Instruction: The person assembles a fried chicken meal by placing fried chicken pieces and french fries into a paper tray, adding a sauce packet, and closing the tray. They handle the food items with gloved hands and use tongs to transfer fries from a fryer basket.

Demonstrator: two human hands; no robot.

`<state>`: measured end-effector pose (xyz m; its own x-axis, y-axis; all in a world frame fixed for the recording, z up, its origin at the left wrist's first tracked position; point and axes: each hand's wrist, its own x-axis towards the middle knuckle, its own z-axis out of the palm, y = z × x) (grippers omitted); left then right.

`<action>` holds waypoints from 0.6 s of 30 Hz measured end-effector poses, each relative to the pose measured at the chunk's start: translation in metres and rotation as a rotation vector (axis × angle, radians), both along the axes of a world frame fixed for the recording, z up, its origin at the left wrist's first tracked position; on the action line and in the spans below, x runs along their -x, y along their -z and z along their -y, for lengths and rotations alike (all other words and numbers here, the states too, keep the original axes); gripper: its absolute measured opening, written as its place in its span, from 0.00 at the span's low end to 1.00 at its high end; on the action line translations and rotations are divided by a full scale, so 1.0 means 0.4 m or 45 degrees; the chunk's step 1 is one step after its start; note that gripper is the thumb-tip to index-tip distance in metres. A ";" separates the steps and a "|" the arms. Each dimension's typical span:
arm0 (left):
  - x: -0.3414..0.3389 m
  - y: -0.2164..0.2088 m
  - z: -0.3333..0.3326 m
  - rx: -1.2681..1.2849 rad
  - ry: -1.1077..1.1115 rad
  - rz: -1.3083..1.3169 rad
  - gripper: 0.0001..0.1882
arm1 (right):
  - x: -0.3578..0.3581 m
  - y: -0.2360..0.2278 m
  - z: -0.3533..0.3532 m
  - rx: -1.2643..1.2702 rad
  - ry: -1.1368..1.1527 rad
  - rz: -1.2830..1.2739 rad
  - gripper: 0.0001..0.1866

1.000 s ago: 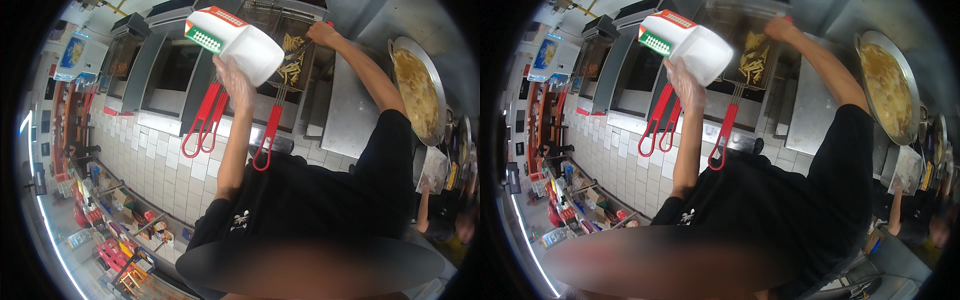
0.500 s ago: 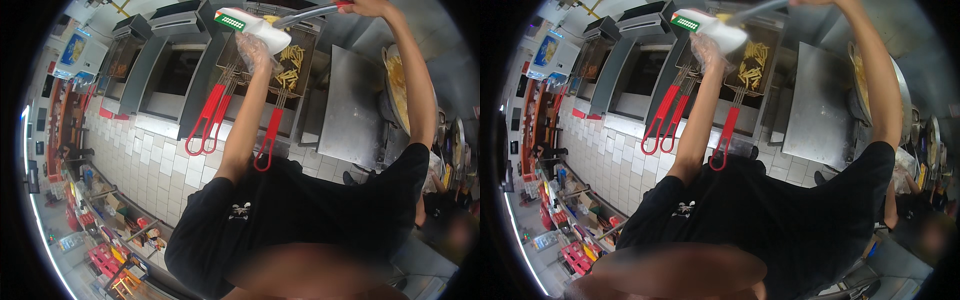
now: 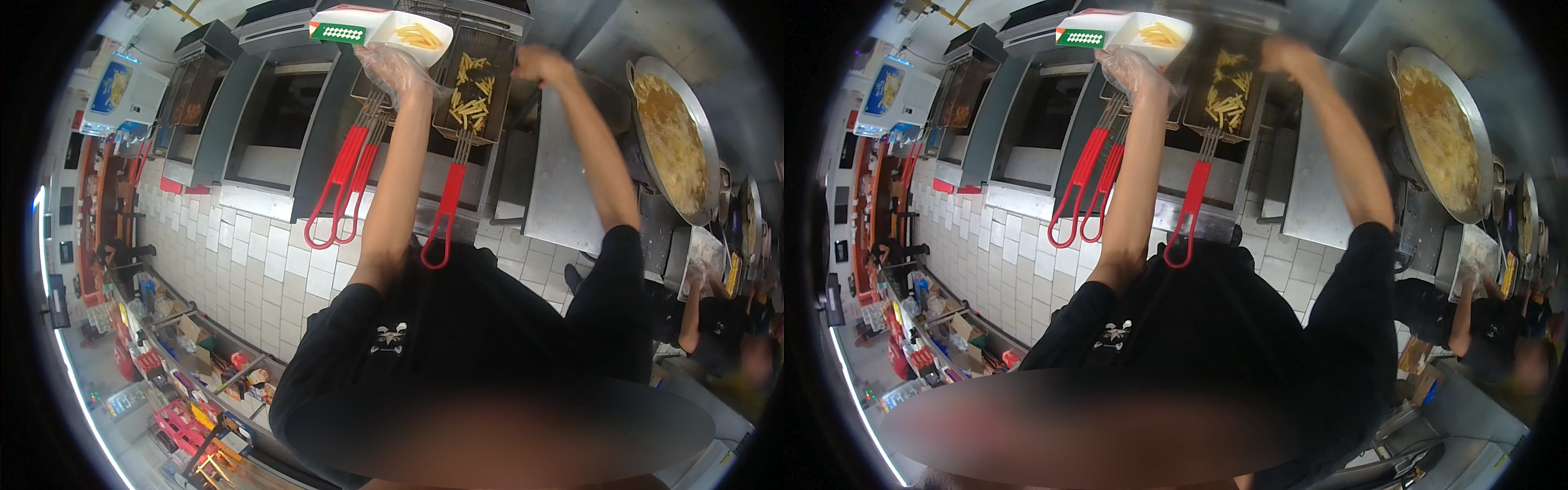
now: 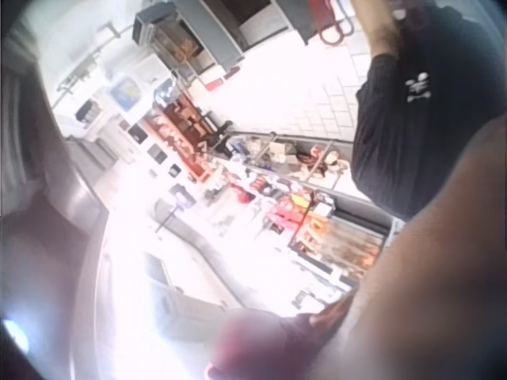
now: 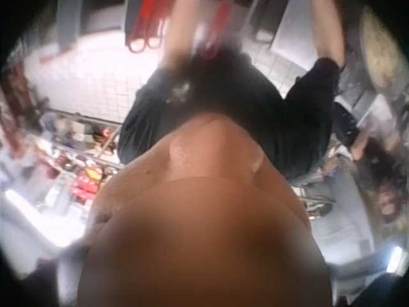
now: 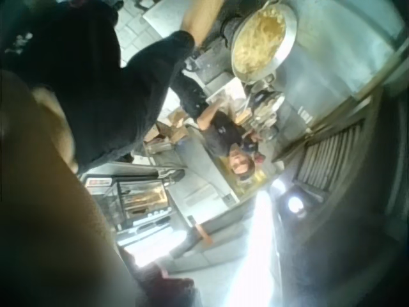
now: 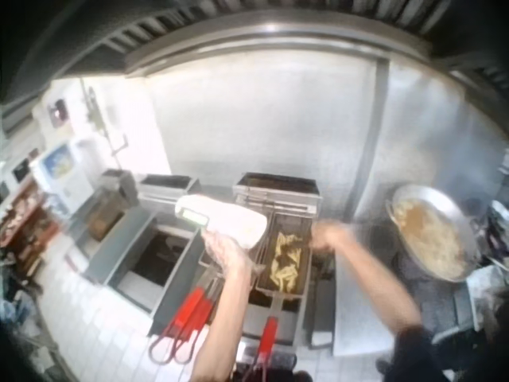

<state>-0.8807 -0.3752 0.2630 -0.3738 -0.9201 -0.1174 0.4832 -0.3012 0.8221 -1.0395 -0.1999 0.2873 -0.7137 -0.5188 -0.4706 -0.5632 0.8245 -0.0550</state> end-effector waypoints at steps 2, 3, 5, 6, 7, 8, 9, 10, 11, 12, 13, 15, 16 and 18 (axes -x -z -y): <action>-0.013 -0.014 0.000 0.032 -0.005 0.043 0.27 | -0.018 0.106 0.026 0.038 0.119 0.125 0.21; -0.019 -0.020 0.002 -0.005 0.012 0.024 0.27 | -0.024 0.142 0.036 0.086 0.184 0.165 0.21; -0.025 -0.025 0.001 -0.038 0.025 0.036 0.27 | -0.038 0.196 0.050 0.190 0.326 0.249 0.20; -0.027 -0.026 -0.001 -0.033 0.020 0.067 0.26 | -0.043 0.214 0.062 0.245 0.376 0.251 0.18; -0.028 -0.026 -0.004 -0.045 0.028 0.072 0.26 | -0.045 0.229 0.071 0.231 0.413 0.261 0.17; -0.028 -0.027 -0.005 -0.051 0.027 0.102 0.26 | -0.045 0.242 0.079 0.218 0.450 0.269 0.16; -0.028 -0.027 -0.007 -0.073 0.039 0.108 0.25 | -0.043 0.253 0.086 0.199 0.490 0.274 0.16; -0.027 -0.028 -0.009 -0.121 0.048 0.095 0.25 | -0.042 0.262 0.090 0.213 0.495 0.278 0.15; -0.027 -0.029 -0.010 -0.086 0.039 0.097 0.25 | -0.041 0.269 0.094 0.222 0.504 0.278 0.14; -0.028 -0.031 -0.012 -0.077 0.028 0.082 0.24 | -0.041 0.274 0.098 0.223 0.520 0.257 0.13; -0.029 -0.032 -0.012 -0.090 0.030 0.066 0.24 | -0.044 0.276 0.101 0.217 0.499 0.259 0.13; -0.033 -0.034 -0.013 -0.021 0.057 0.036 0.24 | -0.054 0.270 0.105 0.189 0.478 0.227 0.12; -0.037 -0.032 -0.014 0.006 0.082 0.011 0.24 | -0.061 0.264 0.108 0.185 0.458 0.221 0.11; -0.041 -0.029 -0.015 0.015 0.092 0.127 0.23 | -0.079 0.250 0.110 0.165 0.421 0.228 0.10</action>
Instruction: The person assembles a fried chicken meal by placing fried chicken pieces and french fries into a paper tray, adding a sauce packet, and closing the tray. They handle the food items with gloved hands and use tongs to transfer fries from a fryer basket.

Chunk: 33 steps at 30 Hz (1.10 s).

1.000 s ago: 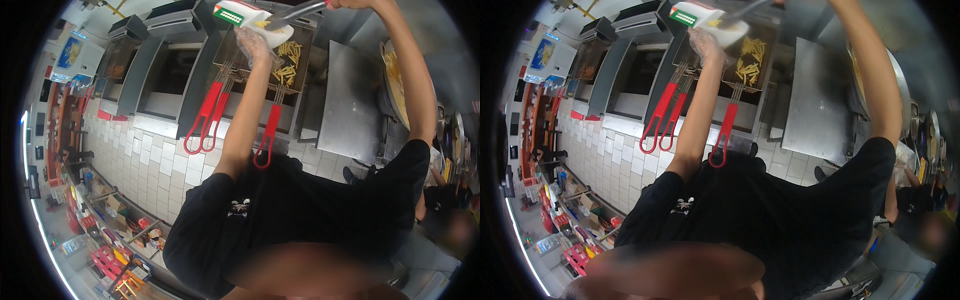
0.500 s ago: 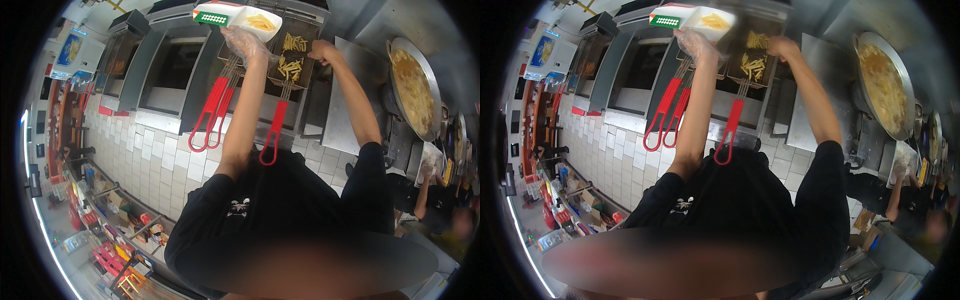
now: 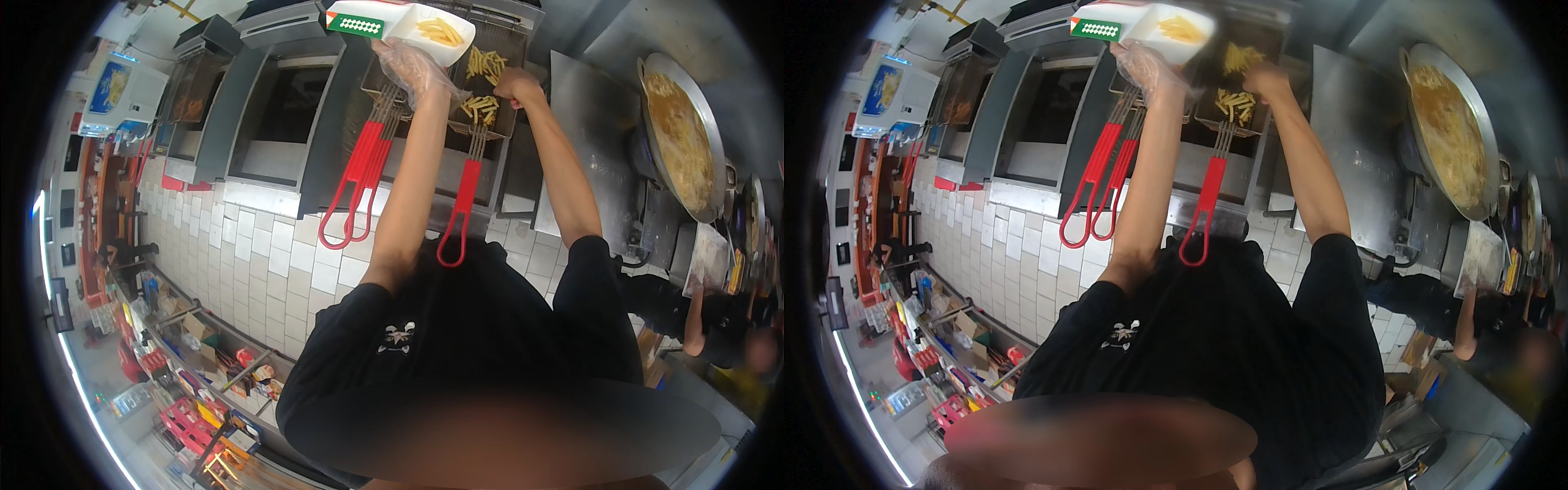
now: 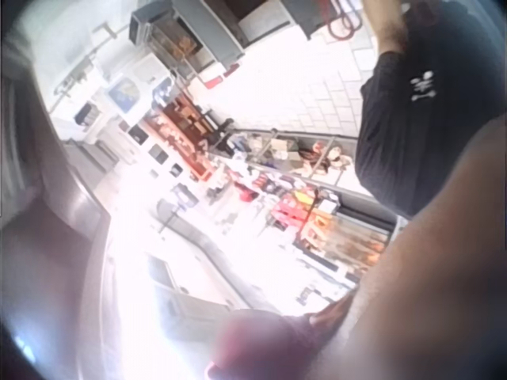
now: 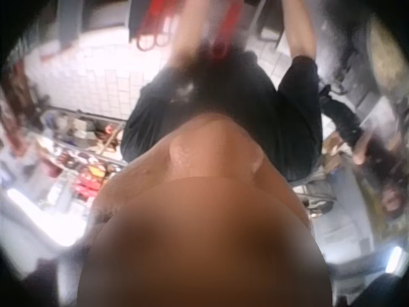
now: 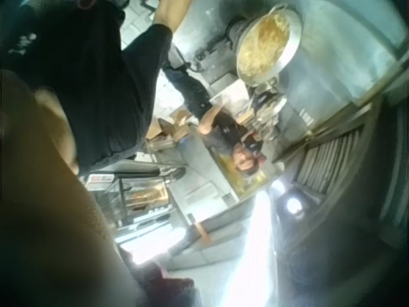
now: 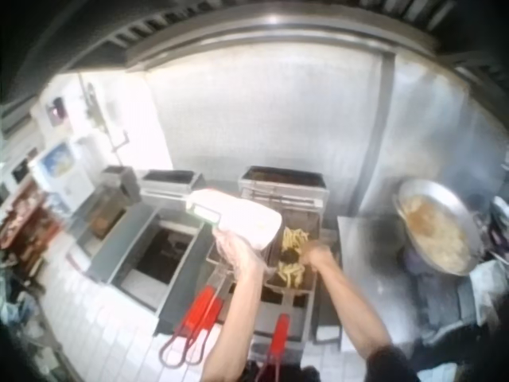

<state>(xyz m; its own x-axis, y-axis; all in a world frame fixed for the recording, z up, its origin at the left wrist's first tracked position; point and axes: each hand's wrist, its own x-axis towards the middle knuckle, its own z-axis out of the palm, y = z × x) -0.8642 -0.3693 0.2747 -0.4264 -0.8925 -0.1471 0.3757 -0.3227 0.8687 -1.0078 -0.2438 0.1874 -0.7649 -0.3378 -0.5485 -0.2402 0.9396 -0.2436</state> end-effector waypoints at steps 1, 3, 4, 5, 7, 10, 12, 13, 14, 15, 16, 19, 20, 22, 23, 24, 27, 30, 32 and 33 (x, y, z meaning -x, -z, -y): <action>-0.002 0.003 -0.002 0.006 0.000 0.028 0.23 | -0.009 -0.008 -0.001 0.013 -0.006 -0.039 0.09; 0.002 0.004 0.003 -0.112 0.021 -0.099 0.23 | -0.025 -0.022 -0.005 0.025 -0.012 -0.124 0.08; 0.004 0.005 0.002 -0.196 0.043 -0.197 0.22 | -0.031 -0.028 -0.007 0.019 -0.037 -0.151 0.08; 0.005 0.005 0.001 -0.162 0.023 -0.165 0.22 | -0.037 -0.033 -0.010 -0.002 -0.059 -0.176 0.08; 0.003 0.003 -0.002 -0.175 0.022 -0.134 0.22 | -0.047 -0.041 -0.017 -0.007 -0.071 -0.203 0.08; -0.004 -0.006 -0.008 -0.139 -0.003 -0.219 0.22 | -0.054 -0.053 -0.023 0.011 -0.052 -0.201 0.09; -0.012 -0.015 -0.001 -0.175 0.014 -0.174 0.21 | -0.054 -0.059 -0.024 -0.018 -0.042 -0.174 0.10; -0.016 -0.018 0.003 -0.184 0.024 -0.183 0.21 | -0.053 -0.062 -0.026 -0.006 -0.018 -0.167 0.10; -0.019 -0.020 0.005 -0.162 0.024 -0.165 0.21 | -0.052 -0.063 -0.026 0.007 0.006 -0.157 0.11; -0.023 -0.021 0.008 -0.129 0.023 -0.165 0.21 | -0.054 -0.062 -0.028 0.027 0.023 -0.115 0.11; -0.026 -0.022 0.013 -0.108 0.026 -0.166 0.20 | -0.057 -0.058 -0.029 0.009 0.019 -0.144 0.11; -0.030 -0.017 0.019 -0.080 0.015 -0.245 0.21 | -0.076 -0.033 -0.038 -0.046 -0.096 -0.299 0.13; -0.030 -0.015 0.020 -0.090 0.011 -0.231 0.21 | -0.091 -0.017 -0.042 -0.074 -0.187 -0.461 0.13; -0.032 -0.012 0.022 -0.144 0.017 -0.262 0.22 | -0.109 0.008 -0.047 -0.099 -0.255 -0.621 0.13; -0.034 -0.011 0.022 -0.133 0.011 -0.227 0.22 | -0.117 0.018 -0.052 -0.096 -0.232 -0.620 0.12; -0.036 -0.012 0.021 -0.132 0.013 -0.206 0.22 | -0.120 0.024 -0.055 -0.091 -0.224 -0.595 0.13; -0.045 -0.019 0.016 -0.110 0.032 -0.232 0.23 | -0.104 0.026 -0.062 -0.075 -0.101 -0.658 0.13; -0.049 -0.030 0.004 -0.138 0.051 -0.204 0.24 | -0.070 0.018 -0.047 0.016 -0.015 -0.649 0.13; -0.050 -0.036 -0.002 -0.132 0.077 -0.192 0.25 | -0.055 0.021 -0.030 0.008 -0.007 -0.613 0.13; -0.053 -0.038 -0.002 -0.106 0.096 -0.204 0.26 | -0.052 0.026 -0.022 0.002 -0.002 -0.599 0.13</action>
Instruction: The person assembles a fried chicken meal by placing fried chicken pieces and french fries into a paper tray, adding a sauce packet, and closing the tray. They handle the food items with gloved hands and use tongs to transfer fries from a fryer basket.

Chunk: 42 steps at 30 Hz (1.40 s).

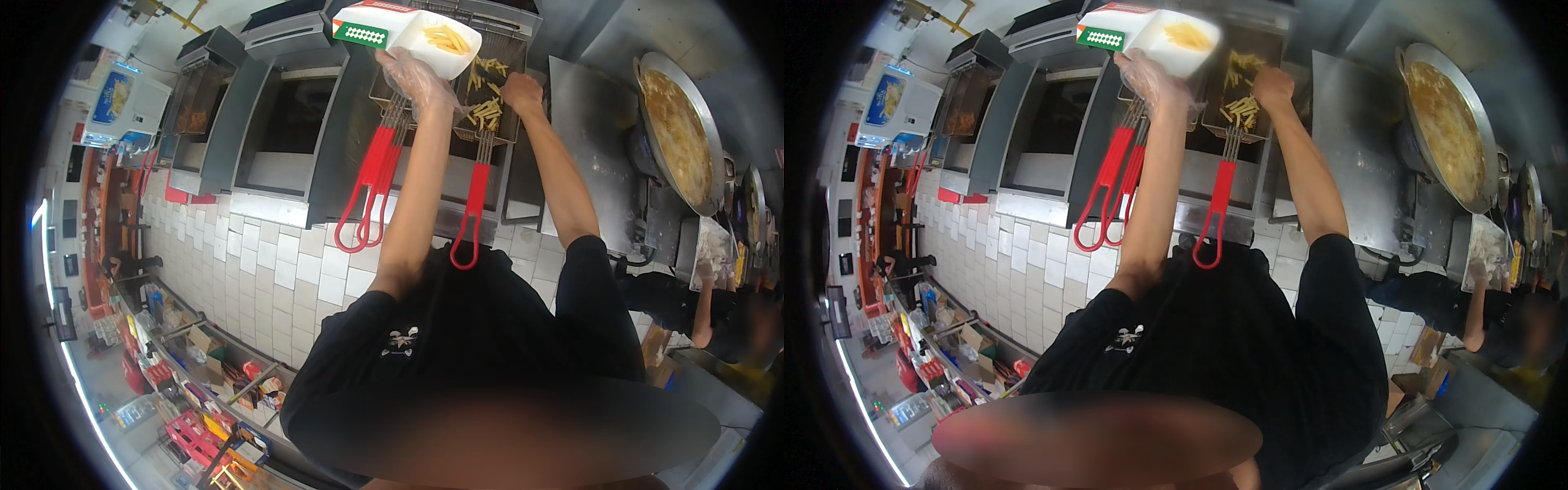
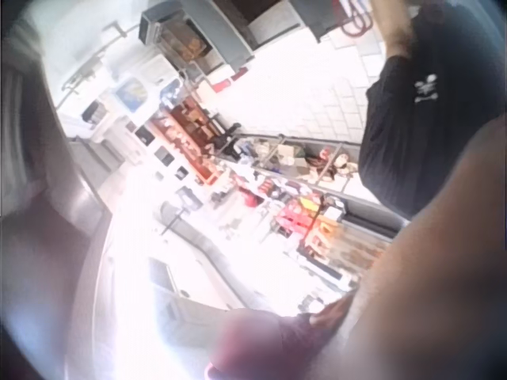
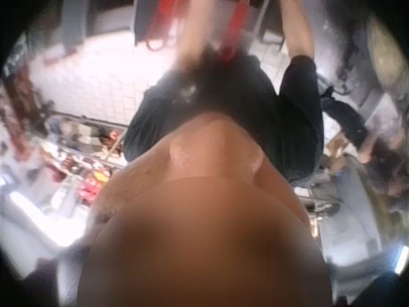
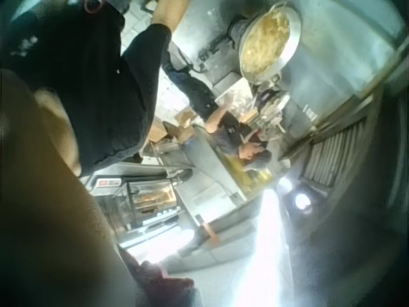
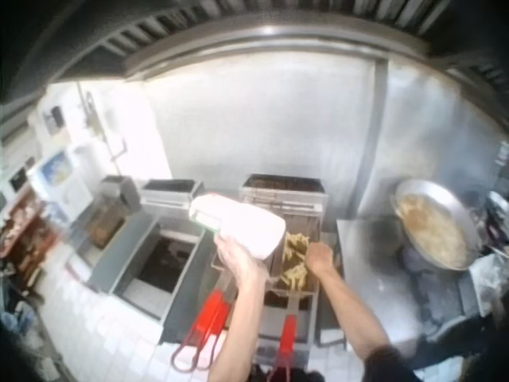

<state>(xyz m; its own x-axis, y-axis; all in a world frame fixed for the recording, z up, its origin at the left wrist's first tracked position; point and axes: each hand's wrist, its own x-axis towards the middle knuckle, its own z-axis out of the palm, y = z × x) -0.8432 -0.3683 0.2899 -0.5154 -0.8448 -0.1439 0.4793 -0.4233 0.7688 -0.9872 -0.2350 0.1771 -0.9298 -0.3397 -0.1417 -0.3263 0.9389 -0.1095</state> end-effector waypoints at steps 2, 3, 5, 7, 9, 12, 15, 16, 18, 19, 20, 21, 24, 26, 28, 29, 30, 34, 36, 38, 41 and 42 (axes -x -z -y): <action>-0.002 -0.002 -0.001 0.024 0.012 -0.047 0.27 | 0.000 0.014 0.011 0.060 0.066 0.021 0.14; -0.003 -0.002 -0.001 0.021 0.008 -0.082 0.27 | 0.000 0.021 0.014 0.089 0.099 0.032 0.14; -0.004 0.000 0.000 -0.017 0.002 -0.113 0.28 | -0.003 0.035 0.017 0.038 0.082 0.032 0.14; -0.006 0.001 0.001 -0.092 0.005 -0.128 0.30 | -0.004 0.047 0.022 -0.001 0.070 0.047 0.14; -0.009 0.001 0.004 -0.048 0.008 -0.131 0.30 | -0.005 0.058 0.031 -0.025 0.073 0.067 0.13; -0.012 0.000 0.006 0.010 0.014 -0.121 0.29 | -0.008 0.075 0.043 -0.109 0.028 0.066 0.13; -0.012 0.001 0.002 0.001 0.025 -0.092 0.28 | -0.014 0.092 0.041 -0.060 -0.013 -0.013 0.12; -0.011 0.002 0.001 -0.010 0.024 -0.114 0.28 | -0.015 0.095 0.039 -0.053 -0.029 -0.022 0.12; -0.009 0.006 0.000 -0.024 0.024 -0.112 0.27 | -0.020 0.101 0.038 -0.083 -0.019 -0.003 0.12; -0.009 0.008 0.000 -0.028 0.022 -0.124 0.27 | -0.022 0.103 0.038 -0.082 -0.039 -0.013 0.12; -0.009 0.009 0.002 -0.023 0.026 -0.133 0.27 | -0.023 0.102 0.038 -0.089 -0.046 -0.029 0.11; -0.010 0.011 0.003 -0.018 0.031 -0.142 0.26 | -0.025 0.102 0.038 -0.095 -0.052 -0.044 0.11; -0.013 0.014 0.009 -0.015 0.014 -0.114 0.26 | -0.024 0.099 0.036 -0.097 -0.063 -0.064 0.11; -0.015 0.014 0.011 -0.019 -0.007 -0.116 0.26 | -0.023 0.093 0.025 -0.119 -0.075 -0.063 0.11; -0.015 0.014 0.010 -0.025 -0.029 -0.158 0.26 | -0.020 0.079 0.005 -0.112 -0.061 -0.052 0.11; -0.013 0.014 0.008 -0.033 -0.034 -0.146 0.26 | -0.018 0.065 -0.008 -0.090 -0.041 -0.050 0.11; -0.009 0.016 0.006 -0.040 -0.039 -0.134 0.25 | -0.016 0.047 -0.023 -0.067 -0.021 -0.048 0.11; 0.023 0.036 0.016 0.093 -0.014 -0.074 0.23 | -0.004 -0.071 -0.098 0.042 0.000 -0.056 0.12; 0.053 0.051 0.016 0.208 -0.073 -0.060 0.22 | 0.022 -0.172 -0.149 0.125 0.017 0.160 0.14; 0.081 0.067 0.017 0.377 -0.120 0.043 0.22 | 0.032 -0.263 -0.191 0.204 -0.021 0.135 0.16; 0.105 0.083 0.017 0.630 -0.133 0.312 0.22 | 0.031 -0.402 -0.238 0.315 -0.068 0.107 0.16; 0.109 0.085 0.012 0.643 -0.110 0.350 0.22 | 0.025 -0.451 -0.250 0.362 -0.090 0.109 0.16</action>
<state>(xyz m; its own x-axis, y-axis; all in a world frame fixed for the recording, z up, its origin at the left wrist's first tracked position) -0.8869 -0.3732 0.2558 -0.4423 -0.8807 0.1694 0.2501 0.0602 0.9664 -0.9970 -0.1351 0.3573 -0.8913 -0.4402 -0.1082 -0.3679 0.8419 -0.3947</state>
